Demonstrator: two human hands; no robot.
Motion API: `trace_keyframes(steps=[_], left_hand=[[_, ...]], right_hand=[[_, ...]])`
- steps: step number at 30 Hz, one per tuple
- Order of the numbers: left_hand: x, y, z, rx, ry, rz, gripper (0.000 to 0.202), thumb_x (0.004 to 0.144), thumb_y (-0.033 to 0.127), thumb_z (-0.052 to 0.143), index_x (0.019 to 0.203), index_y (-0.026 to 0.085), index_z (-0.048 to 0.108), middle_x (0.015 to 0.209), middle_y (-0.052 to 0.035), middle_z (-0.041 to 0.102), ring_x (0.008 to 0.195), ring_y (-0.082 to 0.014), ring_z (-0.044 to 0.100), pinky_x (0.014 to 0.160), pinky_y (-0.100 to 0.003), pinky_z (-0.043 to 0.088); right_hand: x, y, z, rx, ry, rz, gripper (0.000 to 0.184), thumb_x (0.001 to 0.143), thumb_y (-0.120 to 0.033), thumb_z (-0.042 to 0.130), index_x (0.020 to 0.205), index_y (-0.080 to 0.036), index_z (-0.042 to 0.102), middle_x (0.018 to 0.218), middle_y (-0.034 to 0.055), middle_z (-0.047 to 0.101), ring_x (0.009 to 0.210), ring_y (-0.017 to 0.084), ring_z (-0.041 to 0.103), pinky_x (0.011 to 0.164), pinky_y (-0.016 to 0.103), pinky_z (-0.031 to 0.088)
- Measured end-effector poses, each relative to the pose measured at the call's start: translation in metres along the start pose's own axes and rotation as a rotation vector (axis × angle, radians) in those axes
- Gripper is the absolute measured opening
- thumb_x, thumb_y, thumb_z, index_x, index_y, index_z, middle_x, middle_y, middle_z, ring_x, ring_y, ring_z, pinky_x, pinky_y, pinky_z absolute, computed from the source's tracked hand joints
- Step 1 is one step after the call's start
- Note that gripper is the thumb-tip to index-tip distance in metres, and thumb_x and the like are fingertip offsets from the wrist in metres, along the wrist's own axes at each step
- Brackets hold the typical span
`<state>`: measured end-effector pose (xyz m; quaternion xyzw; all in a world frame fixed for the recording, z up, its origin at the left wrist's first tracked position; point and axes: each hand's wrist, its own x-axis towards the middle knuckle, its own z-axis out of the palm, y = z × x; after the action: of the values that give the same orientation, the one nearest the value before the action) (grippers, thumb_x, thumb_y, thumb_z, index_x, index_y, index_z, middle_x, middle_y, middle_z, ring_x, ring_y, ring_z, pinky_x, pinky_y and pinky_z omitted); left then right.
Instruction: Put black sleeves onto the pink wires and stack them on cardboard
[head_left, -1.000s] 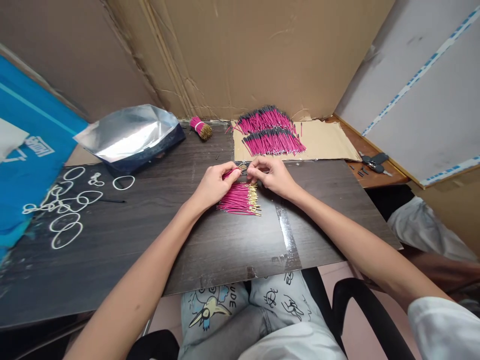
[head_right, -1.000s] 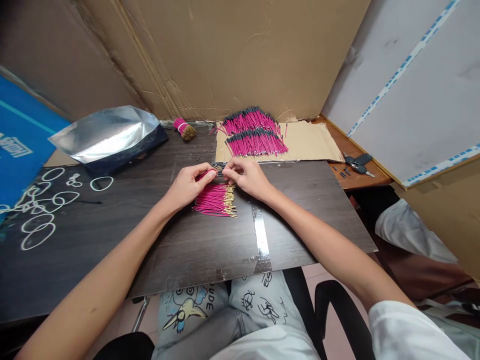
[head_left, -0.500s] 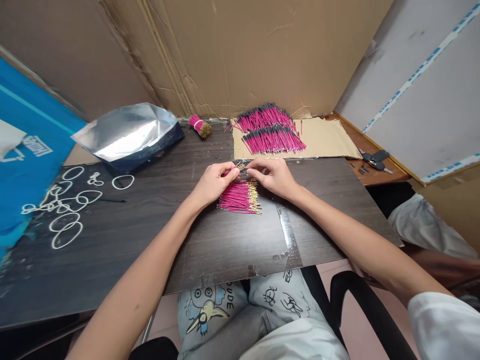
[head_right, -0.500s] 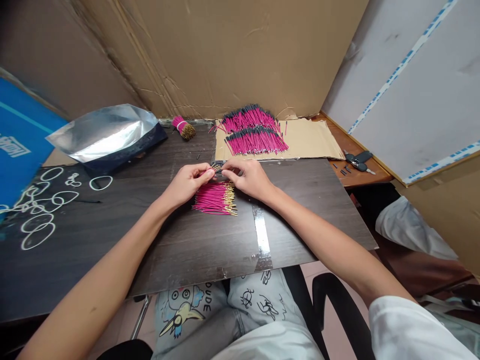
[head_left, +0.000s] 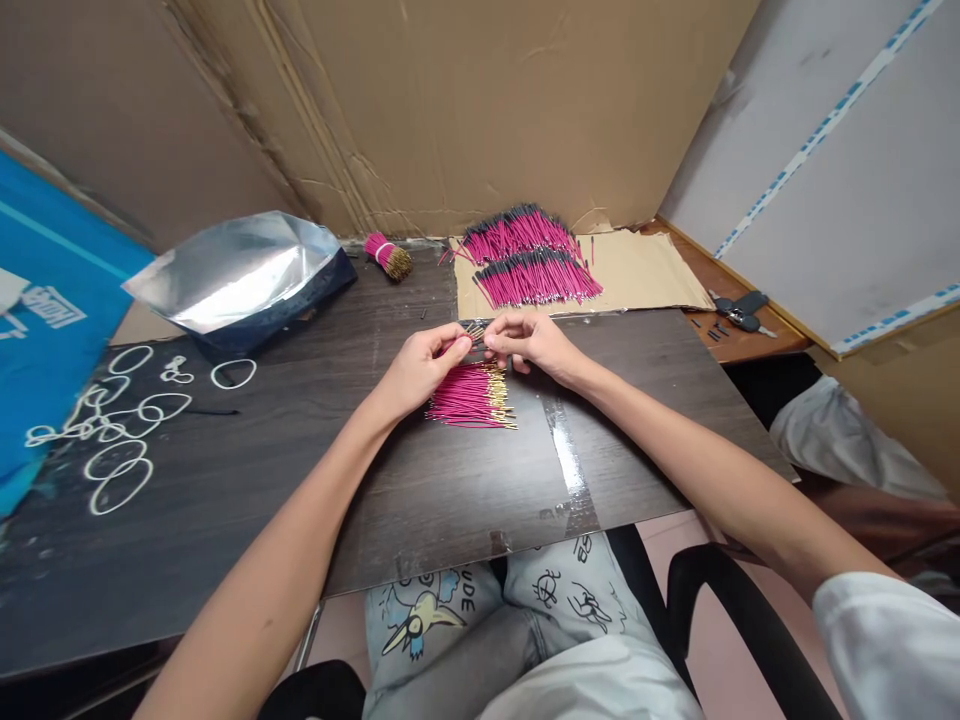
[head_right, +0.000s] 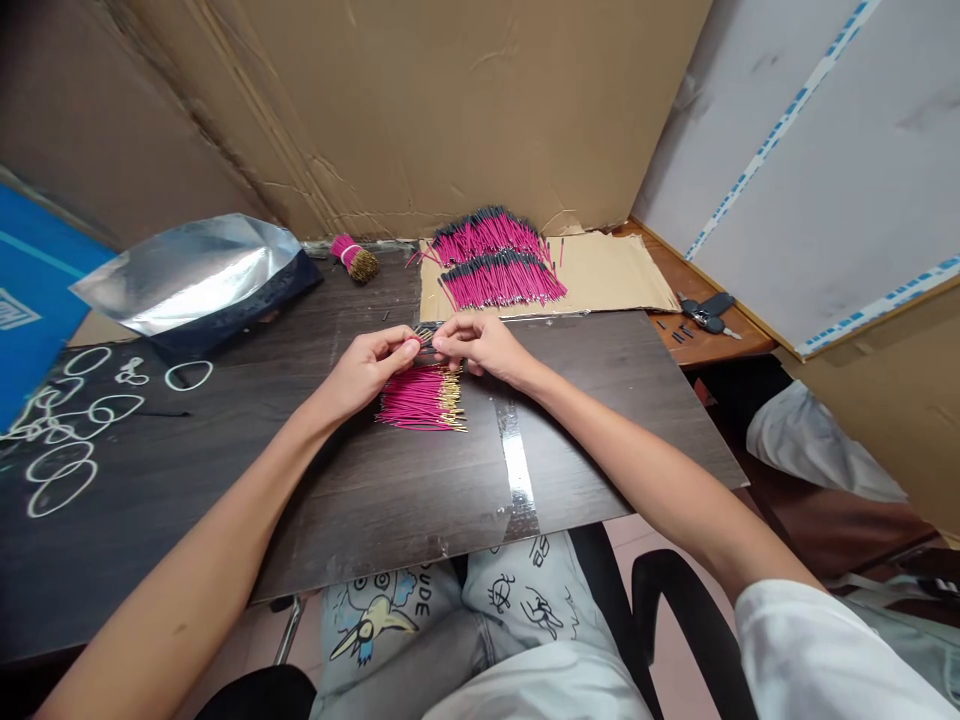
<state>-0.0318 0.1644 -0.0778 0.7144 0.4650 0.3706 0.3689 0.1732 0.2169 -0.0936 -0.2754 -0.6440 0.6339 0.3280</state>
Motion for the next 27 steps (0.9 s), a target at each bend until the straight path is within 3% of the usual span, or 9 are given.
trace_keyframes(steps=[5, 10, 15, 20, 24, 27], left_hand=[[0.0, 0.0, 0.0, -0.012, 0.013, 0.015, 0.034, 0.096, 0.044, 0.054, 0.074, 0.018, 0.05, 0.067, 0.0037, 0.038, 0.062, -0.0118, 0.033, 0.058, -0.025, 0.027], [-0.001, -0.002, 0.0, 0.122, 0.039, 0.025, 0.035, 0.098, 0.042, 0.051, 0.074, 0.017, 0.051, 0.069, 0.003, 0.041, 0.065, -0.0121, 0.035, 0.06, -0.025, 0.028], [-0.002, -0.001, 0.0, 0.106, 0.041, 0.022, 0.036, 0.098, 0.043, 0.051, 0.072, 0.017, 0.051, 0.068, 0.0031, 0.042, 0.064, -0.012, 0.037, 0.061, -0.025, 0.03], [-0.003, -0.001, 0.0, 0.027, -0.004, 0.018, 0.034, 0.097, 0.044, 0.051, 0.08, 0.016, 0.057, 0.076, 0.0002, 0.055, 0.07, -0.0138, 0.046, 0.067, -0.026, 0.037], [-0.002, -0.002, -0.002, 0.072, 0.021, 0.031, 0.033, 0.097, 0.042, 0.052, 0.077, 0.017, 0.056, 0.072, 0.0017, 0.052, 0.068, -0.0132, 0.045, 0.065, -0.026, 0.036], [-0.002, -0.003, -0.006, 0.144, 0.09, 0.043, 0.028, 0.097, 0.039, 0.054, 0.079, 0.017, 0.059, 0.072, 0.002, 0.054, 0.067, -0.013, 0.047, 0.065, -0.026, 0.036]], right_hand=[[0.0, 0.005, 0.004, 0.017, -0.035, -0.047, 0.046, 0.082, -0.061, 0.075, 0.09, -0.019, 0.061, 0.081, 0.0027, 0.069, 0.062, 0.01, 0.06, 0.041, 0.019, 0.036], [-0.002, 0.007, 0.012, -0.019, -0.018, -0.127, 0.045, 0.09, -0.063, 0.067, 0.09, -0.019, 0.058, 0.077, 0.0004, 0.067, 0.057, 0.008, 0.058, 0.04, 0.018, 0.036], [-0.002, 0.009, 0.018, 0.072, 0.008, -0.117, 0.047, 0.086, -0.064, 0.07, 0.094, -0.02, 0.055, 0.079, 0.0006, 0.068, 0.062, 0.011, 0.063, 0.043, 0.019, 0.044], [-0.002, 0.012, 0.019, 0.103, 0.032, -0.103, 0.044, 0.084, -0.059, 0.074, 0.094, -0.02, 0.056, 0.08, 0.0016, 0.068, 0.063, 0.012, 0.064, 0.043, 0.02, 0.045], [-0.002, 0.012, 0.013, -0.031, 0.076, -0.152, 0.037, 0.088, -0.056, 0.072, 0.092, -0.021, 0.059, 0.079, 0.0008, 0.066, 0.066, 0.013, 0.062, 0.045, 0.021, 0.042], [-0.001, 0.011, 0.003, -0.296, 0.177, -0.28, 0.026, 0.098, -0.047, 0.061, 0.094, -0.021, 0.064, 0.084, 0.0021, 0.067, 0.075, 0.016, 0.063, 0.061, 0.027, 0.048]])
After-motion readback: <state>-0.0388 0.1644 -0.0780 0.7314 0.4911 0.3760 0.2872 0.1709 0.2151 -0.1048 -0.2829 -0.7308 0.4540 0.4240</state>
